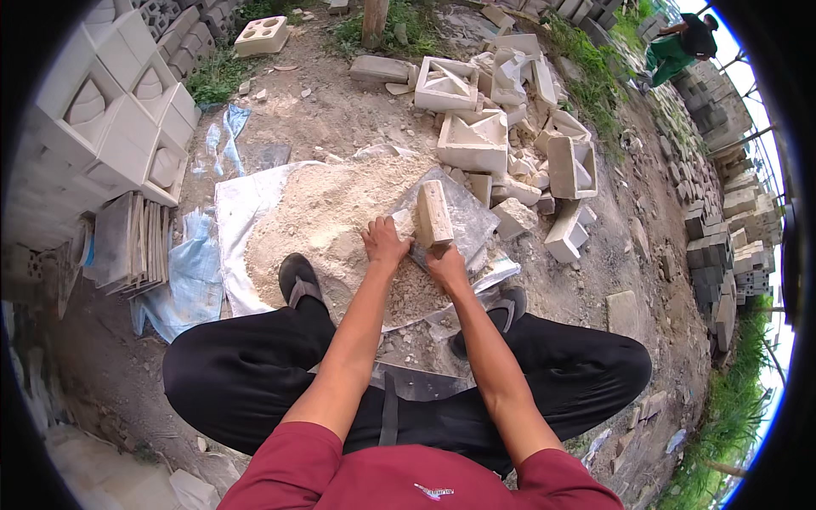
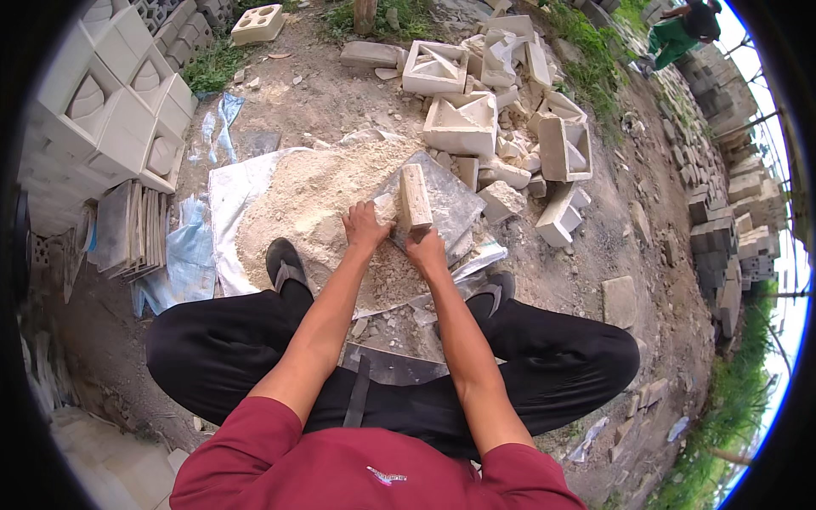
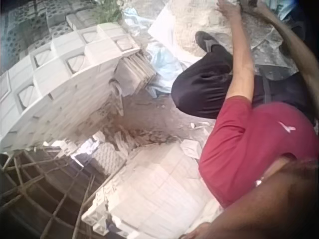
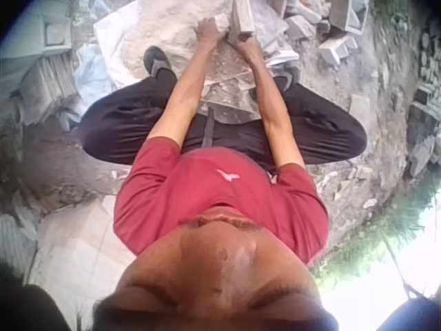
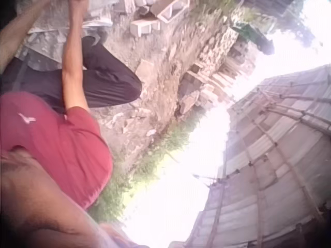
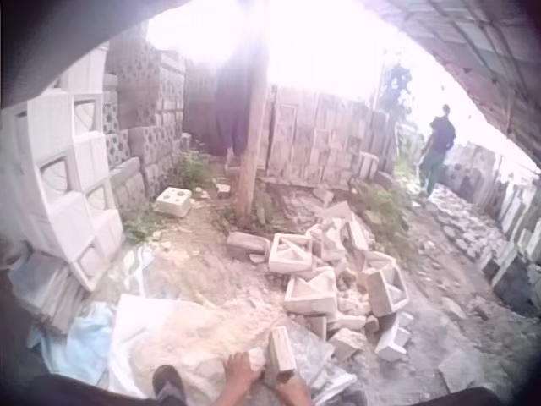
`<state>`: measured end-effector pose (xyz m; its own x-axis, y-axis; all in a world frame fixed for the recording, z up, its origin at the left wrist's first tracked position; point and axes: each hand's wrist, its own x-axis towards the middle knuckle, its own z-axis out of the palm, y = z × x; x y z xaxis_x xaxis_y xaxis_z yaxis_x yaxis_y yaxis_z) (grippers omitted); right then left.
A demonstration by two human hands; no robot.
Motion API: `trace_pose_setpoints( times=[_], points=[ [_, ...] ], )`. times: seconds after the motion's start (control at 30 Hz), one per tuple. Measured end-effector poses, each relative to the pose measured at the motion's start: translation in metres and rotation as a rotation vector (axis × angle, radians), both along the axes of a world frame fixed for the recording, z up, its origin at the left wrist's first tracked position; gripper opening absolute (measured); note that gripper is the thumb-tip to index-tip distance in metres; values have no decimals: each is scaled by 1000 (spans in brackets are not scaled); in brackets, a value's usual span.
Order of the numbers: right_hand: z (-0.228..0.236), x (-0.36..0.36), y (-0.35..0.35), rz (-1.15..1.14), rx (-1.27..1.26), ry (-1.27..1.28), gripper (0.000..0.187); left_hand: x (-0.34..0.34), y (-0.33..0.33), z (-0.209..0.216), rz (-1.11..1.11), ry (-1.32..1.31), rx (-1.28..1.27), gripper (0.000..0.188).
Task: The person shapes a block by rubbing it against another block and a pile of sand while sitting on the ground.
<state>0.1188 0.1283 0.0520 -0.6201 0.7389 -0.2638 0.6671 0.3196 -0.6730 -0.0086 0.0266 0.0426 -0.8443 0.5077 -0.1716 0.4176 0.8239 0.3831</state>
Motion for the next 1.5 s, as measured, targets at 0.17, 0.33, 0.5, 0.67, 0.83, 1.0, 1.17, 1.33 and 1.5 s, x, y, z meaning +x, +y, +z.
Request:
trace_pose_setpoints(
  times=[0.17, 0.33, 0.5, 0.67, 0.83, 1.0, 1.17, 1.33, 1.5],
  points=[
    [45, -22, 20, 29, -284, -90, 48, -4, -11, -3, -2, 13, -19, 67],
    [23, 1, -6, -65, 8, 10, 58, 0, -1, 5, -5, -14, -16, 66],
    [15, -2, 21, 23, -213, -108, 47, 0, -1, 2, 8, -34, -26, 69],
    [31, -9, 53, -139, -164, 43, 47, -1, -3, 3, -24, -36, -24, 71],
    [5, 7, 92, -186, 219, -96, 50, 1, 0, 8, -25, -84, -53, 73],
    [-13, 25, 80, -29, 189, -133, 52, 4, 2, 7, 3, -68, -27, 73],
    [-2, 27, 48, 196, 95, -114, 50, 1, 2, 2, 2, -76, -15, 71],
    [40, 6, 28, 302, -16, -38, 46, 0, -6, -4, 21, -18, 17, 66],
    [49, -6, 29, 20, -65, 116, 53, 4, 2, 6, -21, -51, -2, 66]
  ],
)
